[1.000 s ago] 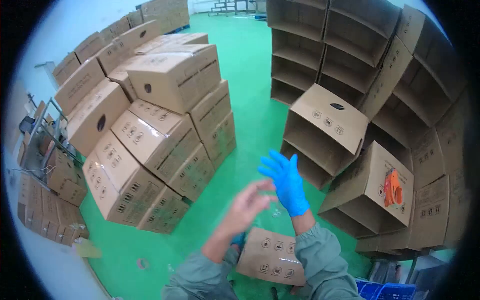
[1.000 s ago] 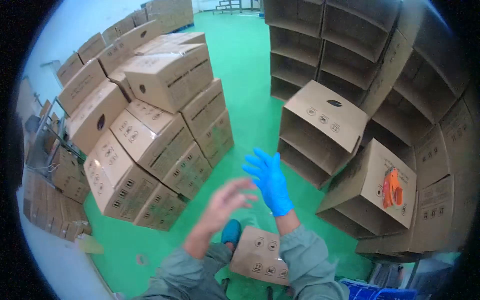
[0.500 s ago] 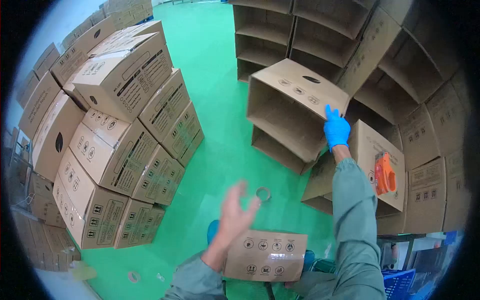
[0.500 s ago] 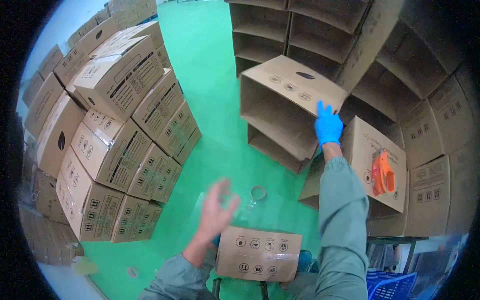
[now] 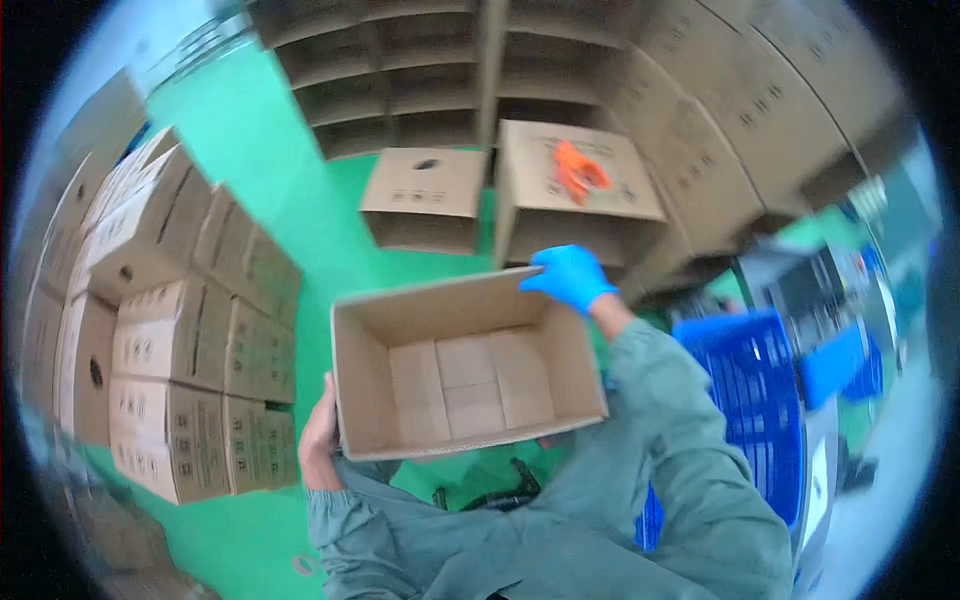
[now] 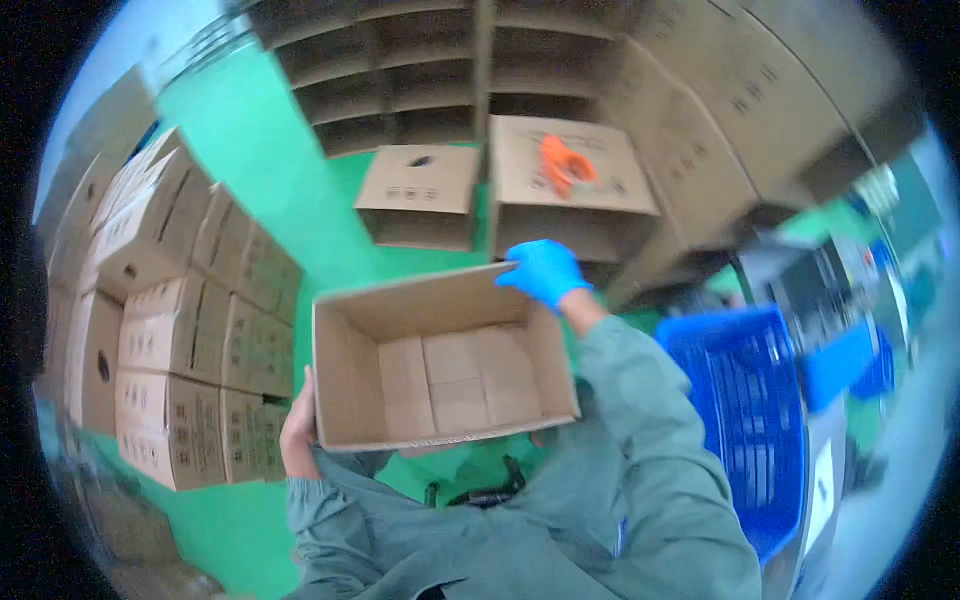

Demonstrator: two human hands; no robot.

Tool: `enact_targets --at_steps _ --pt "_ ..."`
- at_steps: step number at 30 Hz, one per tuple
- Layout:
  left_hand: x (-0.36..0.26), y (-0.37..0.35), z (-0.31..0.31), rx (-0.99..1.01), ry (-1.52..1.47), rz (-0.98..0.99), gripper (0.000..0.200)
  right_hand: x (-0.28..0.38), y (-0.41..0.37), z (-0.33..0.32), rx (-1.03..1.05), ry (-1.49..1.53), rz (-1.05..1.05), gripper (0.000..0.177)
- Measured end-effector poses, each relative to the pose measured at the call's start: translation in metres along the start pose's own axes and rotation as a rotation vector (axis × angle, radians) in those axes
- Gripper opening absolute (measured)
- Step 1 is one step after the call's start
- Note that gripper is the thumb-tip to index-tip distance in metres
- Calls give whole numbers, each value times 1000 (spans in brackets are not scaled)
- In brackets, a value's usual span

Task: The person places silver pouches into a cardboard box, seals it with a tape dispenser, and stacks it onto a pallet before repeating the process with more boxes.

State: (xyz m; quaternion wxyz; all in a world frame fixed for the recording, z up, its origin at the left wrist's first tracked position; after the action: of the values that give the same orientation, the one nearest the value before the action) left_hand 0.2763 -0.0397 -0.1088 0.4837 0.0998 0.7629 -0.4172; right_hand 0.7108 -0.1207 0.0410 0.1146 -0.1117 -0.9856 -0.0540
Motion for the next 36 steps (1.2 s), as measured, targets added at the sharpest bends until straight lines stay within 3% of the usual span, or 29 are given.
enact_targets --at_steps 2,3,4,5,6,8,10,11,13,14,17,19,21,23,26,27,29,31,33,35,36 --pt "-8 -32 46 -24 -508 -167 70 -30 -43 65 179 42 159 39" --pt "-24 -44 62 11 -544 -134 64 -39 -62 58 -38 8 176 54" --pt "-22 -46 77 53 -508 -139 64 -38 -78 43 -214 198 181 70" --pt "-34 -45 73 -62 -143 72 61 -32 -85 28 -353 223 109 75" --pt "-50 -48 75 -175 218 292 60 -19 -94 13 -403 229 68 73" --pt "-33 -38 78 -201 287 365 62 7 -122 -14 -473 177 3 69" --pt "-9 -19 53 -268 -3 417 60 32 -148 -26 -180 262 -63 65" --pt "-20 -24 64 -236 14 426 60 43 -164 -22 -35 352 -118 62" --pt "-28 -42 57 -341 -12 297 60 41 -201 -17 -74 312 -153 59" --pt "-34 -51 55 -334 -5 297 60 44 -218 -13 -91 276 -224 55" --pt "-50 -90 35 -457 118 374 59 4 -251 20 -170 277 -133 54" --pt "-63 -110 15 -479 101 371 58 0 -260 26 -264 299 -192 53" --pt "-91 -142 -6 -516 140 389 56 19 -253 20 -182 246 -150 53" --pt "-101 -160 -46 -588 160 402 53 62 -244 -4 -102 -11 -158 53" --pt "-99 -181 -135 -741 202 442 52 103 -235 36 52 0 -328 52" --pt "-95 -189 -160 -792 160 390 49 107 -232 61 131 -36 -345 49" --pt "-80 -209 -199 -923 92 283 46 88 -225 100 439 -61 -144 39" --pt "-72 -227 -212 -969 291 211 39 92 -209 93 390 -40 -200 29" --pt "-35 -236 -214 -971 203 127 32 90 -197 87 406 92 -186 27" --pt "39 -234 -200 -933 10 -29 31 87 -197 97 661 44 -187 51" --pt "70 -237 -179 -929 101 -153 30 93 -196 96 698 -3 -205 40"
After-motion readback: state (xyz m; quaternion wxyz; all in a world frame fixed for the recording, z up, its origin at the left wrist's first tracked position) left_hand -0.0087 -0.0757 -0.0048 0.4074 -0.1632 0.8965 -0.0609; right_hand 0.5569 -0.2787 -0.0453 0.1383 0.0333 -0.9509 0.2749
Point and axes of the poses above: each hand's wrist, its own y-axis towards the middle knuckle, its own z-axis out of the palm, x = y × z, the point moved 10 cm from there along y, towards the middle knuckle, and after that the axes turned 4 degrees about -z, right-handed, at the moved point
